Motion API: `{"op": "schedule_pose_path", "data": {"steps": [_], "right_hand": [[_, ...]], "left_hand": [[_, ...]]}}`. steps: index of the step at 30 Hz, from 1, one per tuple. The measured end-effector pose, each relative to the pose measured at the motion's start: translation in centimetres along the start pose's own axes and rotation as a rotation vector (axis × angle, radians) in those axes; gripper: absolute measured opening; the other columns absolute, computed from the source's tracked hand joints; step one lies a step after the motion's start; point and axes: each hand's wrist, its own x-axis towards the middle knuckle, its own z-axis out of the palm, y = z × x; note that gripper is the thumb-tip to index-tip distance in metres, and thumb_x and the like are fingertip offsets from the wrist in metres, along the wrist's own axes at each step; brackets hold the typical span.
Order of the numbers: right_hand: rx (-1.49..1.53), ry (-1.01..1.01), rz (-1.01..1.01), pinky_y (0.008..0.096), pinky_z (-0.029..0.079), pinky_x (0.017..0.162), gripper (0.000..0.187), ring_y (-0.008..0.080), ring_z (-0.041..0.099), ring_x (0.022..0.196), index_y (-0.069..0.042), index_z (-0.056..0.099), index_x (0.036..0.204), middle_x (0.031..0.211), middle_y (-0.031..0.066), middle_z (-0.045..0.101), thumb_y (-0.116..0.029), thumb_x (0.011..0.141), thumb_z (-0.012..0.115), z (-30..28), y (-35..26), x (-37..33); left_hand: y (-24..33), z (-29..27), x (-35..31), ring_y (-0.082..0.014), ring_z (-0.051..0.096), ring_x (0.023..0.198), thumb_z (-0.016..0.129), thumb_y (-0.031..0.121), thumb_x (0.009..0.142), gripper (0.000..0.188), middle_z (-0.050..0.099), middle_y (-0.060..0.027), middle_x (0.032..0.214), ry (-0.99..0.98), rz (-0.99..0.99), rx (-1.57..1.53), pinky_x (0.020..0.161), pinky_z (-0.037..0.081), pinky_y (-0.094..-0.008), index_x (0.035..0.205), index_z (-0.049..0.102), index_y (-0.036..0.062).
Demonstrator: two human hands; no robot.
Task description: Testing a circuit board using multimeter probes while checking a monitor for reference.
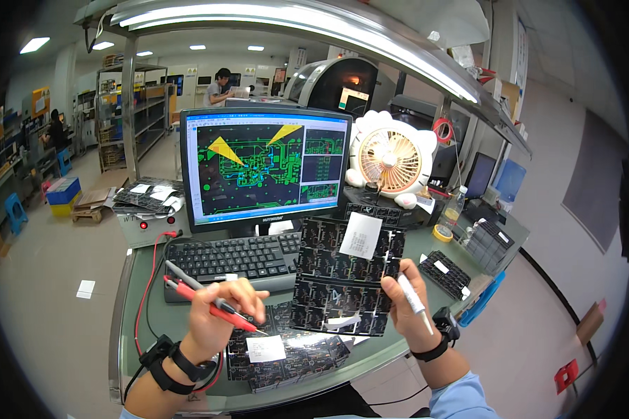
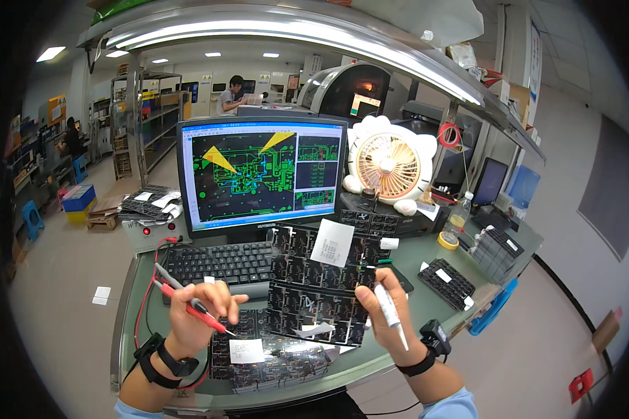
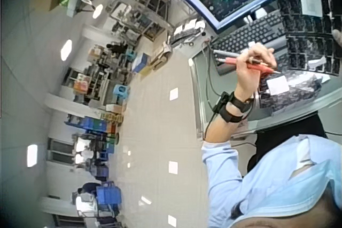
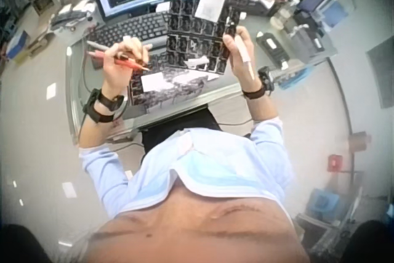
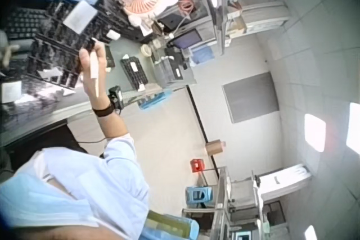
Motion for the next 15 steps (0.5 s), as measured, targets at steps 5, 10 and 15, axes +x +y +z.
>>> {"op": "schedule_pose_path", "data": {"steps": [5, 10, 15], "right_hand": [[0.128, -0.005, 0.082, 0.0248, 0.047, 0.084, 0.022, 0.0093, 0.056, 0.091, -0.004, 0.049, 0.108, 0.101, 0.0043, 0.059, -0.008, 0.091, 0.062, 0.9, 2.1, -0.5], [0.187, 0.009, 0.091, 0.0256, 0.047, 0.086, 0.021, 0.0094, 0.056, 0.094, -0.004, 0.048, 0.11, 0.104, 0.0045, 0.058, -0.006, 0.092, 0.06, 2.0, 3.3, -0.8], [0.219, 0.064, 0.078, 0.0255, 0.049, 0.083, 0.021, 0.0097, 0.057, 0.092, -0.004, 0.048, 0.109, 0.103, 0.0044, 0.06, -0.008, 0.092, 0.061, 1.9, 4.4, -0.8]], "left_hand": [[-0.4, 2.2, 0.9, -0.028, 0.06, 0.071, 0.026, 0.046, 0.09, 0.059, 0.052, -0.0098, 0.074, -0.066, -0.032, -0.027, 0.088, 0.043, -0.0423, 0.07, 0.059, 0.0013], [-1.8, 2.3, 0.5, -0.0293, 0.059, 0.076, 0.027, 0.046, 0.09, 0.059, 0.05, -0.0109, 0.075, -0.059, -0.051, -0.017, 0.074, 0.045, -0.0392, 0.074, 0.06, -0.0006], [-1.8, 2.0, 0.1, -0.0264, 0.055, 0.074, 0.025, 0.048, 0.091, 0.063, 0.051, -0.0118, 0.076, -0.107, -0.05, 0.028, 0.074, 0.043, -0.0372, 0.074, 0.059, -0.0019]]}}
